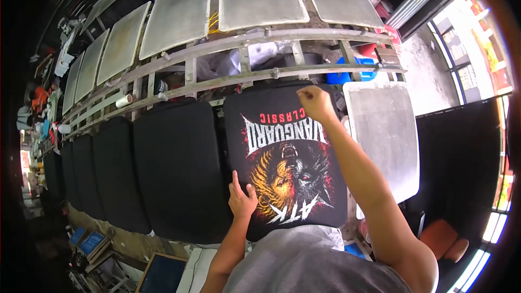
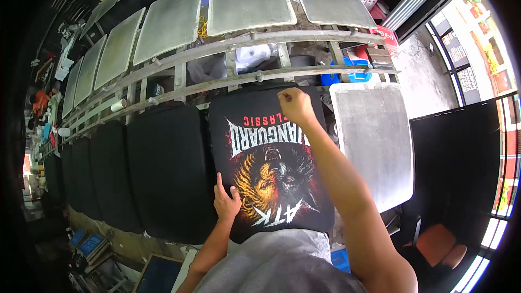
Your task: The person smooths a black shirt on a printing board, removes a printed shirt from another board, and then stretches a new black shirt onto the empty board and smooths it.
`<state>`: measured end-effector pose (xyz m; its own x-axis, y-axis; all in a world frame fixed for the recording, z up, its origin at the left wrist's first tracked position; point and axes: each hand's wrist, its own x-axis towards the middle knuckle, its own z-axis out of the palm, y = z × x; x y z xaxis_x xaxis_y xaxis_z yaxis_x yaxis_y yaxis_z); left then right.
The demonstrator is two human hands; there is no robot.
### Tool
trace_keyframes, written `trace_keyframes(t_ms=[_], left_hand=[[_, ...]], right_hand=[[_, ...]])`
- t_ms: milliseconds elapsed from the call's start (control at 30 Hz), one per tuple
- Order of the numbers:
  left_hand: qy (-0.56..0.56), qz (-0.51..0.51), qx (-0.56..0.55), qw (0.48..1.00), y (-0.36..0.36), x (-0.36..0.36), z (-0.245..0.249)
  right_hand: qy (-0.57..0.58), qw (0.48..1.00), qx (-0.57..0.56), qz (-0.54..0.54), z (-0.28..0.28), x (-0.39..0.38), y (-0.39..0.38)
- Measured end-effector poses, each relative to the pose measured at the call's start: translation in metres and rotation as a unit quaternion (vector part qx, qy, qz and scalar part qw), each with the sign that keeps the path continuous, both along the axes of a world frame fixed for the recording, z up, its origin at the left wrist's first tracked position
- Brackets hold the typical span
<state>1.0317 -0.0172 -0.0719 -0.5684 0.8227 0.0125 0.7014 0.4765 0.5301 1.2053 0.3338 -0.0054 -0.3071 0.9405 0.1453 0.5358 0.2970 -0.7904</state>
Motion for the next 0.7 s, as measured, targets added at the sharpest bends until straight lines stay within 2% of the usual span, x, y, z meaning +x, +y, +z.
trace_keyframes(t_ms=[67, 167, 200, 267, 300, 367, 400, 467, 533, 567, 633, 700], left_hand=[[-0.002, -0.003, 0.0, 1.0, 0.0, 0.001, -0.002], [-0.011, -0.007, 0.011, 1.0, -0.001, 0.0, -0.004], [-0.015, -0.011, 0.023, 1.0, 0.002, 0.001, -0.004], [-0.037, -0.005, 0.008, 0.999, 0.006, 0.004, 0.008], [-0.047, -0.007, 0.013, 0.999, 0.005, 0.004, 0.008], [-0.029, -0.029, 0.016, 0.999, 0.002, 0.001, 0.0], [0.001, -0.047, 0.013, 0.999, 0.003, -0.004, -0.001], [0.055, -0.066, 0.046, 0.995, 0.024, -0.015, 0.017], [0.059, -0.089, 0.089, 0.99, 0.059, -0.033, 0.027], [0.037, -0.112, 0.119, 0.986, 0.083, -0.042, 0.031], [0.008, -0.159, 0.148, 0.976, 0.142, -0.048, 0.05], [0.03, -0.22, 0.13, 0.966, 0.202, -0.045, 0.087]], right_hand=[[-0.061, 0.992, 0.1, 0.055, -0.038, -0.011, 0.026], [-0.317, 0.947, 0.016, 0.058, -0.047, -0.04, 0.052], [-0.324, 0.944, 0.01, 0.063, -0.032, -0.044, 0.054], [-0.418, 0.907, 0.021, 0.052, -0.067, -0.054, 0.079], [-0.444, 0.893, 0.062, 0.048, -0.064, -0.057, 0.08], [-0.412, 0.897, 0.148, 0.057, -0.079, -0.056, 0.087], [-0.34, 0.922, 0.177, 0.044, -0.072, -0.057, 0.091], [-0.236, 0.944, 0.225, 0.049, -0.015, -0.051, 0.076], [-0.142, 0.981, 0.007, 0.13, 0.018, -0.044, 0.064], [-0.142, 0.981, 0.006, 0.128, 0.027, -0.039, 0.057], [-0.098, 0.955, -0.113, 0.255, 0.038, -0.026, 0.043], [-0.128, 0.949, -0.1, 0.268, 0.038, -0.018, 0.03]])
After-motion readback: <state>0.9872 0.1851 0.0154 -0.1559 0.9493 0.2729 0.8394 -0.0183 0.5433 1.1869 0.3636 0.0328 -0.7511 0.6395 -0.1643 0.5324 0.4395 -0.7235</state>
